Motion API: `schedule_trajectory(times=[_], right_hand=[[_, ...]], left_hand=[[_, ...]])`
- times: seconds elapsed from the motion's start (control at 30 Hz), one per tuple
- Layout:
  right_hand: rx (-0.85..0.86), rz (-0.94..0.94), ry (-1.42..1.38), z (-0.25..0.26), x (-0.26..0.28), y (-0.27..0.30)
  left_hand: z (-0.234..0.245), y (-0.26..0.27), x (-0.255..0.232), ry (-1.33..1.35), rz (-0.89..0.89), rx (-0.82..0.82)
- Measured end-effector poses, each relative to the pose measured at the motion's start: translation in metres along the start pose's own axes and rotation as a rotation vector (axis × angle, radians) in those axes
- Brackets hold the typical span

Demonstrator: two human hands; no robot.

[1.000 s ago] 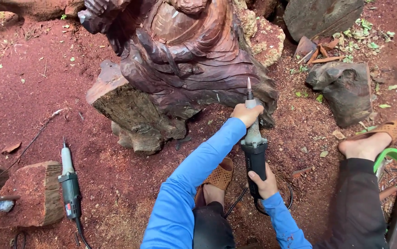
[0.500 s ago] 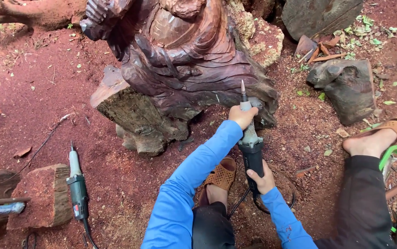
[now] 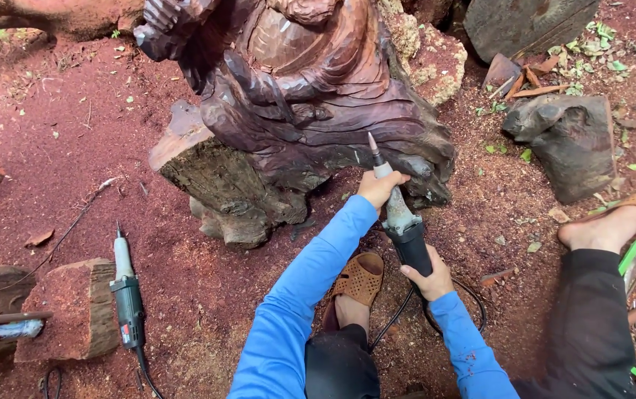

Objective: Carving details into a large wooden Buddha-like statue using a power rotary tool.

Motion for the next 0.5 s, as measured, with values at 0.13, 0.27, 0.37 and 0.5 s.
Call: schedule_trajectory(times=[0.13, 0.27, 0.37, 0.5], right_hand=[[-0.034, 0.053, -0.071, -0.018, -0.012, 0.007], [-0.037, 0.039, -0.318, -0.019, 0.008, 0.031], [-0.035, 0.041, -0.416, -0.015, 0.023, 0.048], [-0.002, 0.01, -0.472, -0.006, 0.047, 0.066]], left_hand=[[-0.003, -0.023, 0.02, -0.178, 0.095, -0.013], [-0.024, -0.015, 0.005, -0.308, 0.077, 0.025], [-0.031, -0.012, 0.005, -0.39, 0.098, 0.005], [-0.037, 0.007, -0.013, -0.508, 0.147, -0.028]])
Point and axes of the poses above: each hand's wrist, its own y-axis away from the middle knuckle, its own z-axis out of the back of the hand, x = y × z, the point moved 6 cm from there along -y, towards the middle knuckle, and after that the axes turned 5 degrees about y, right-handed, at the moved point
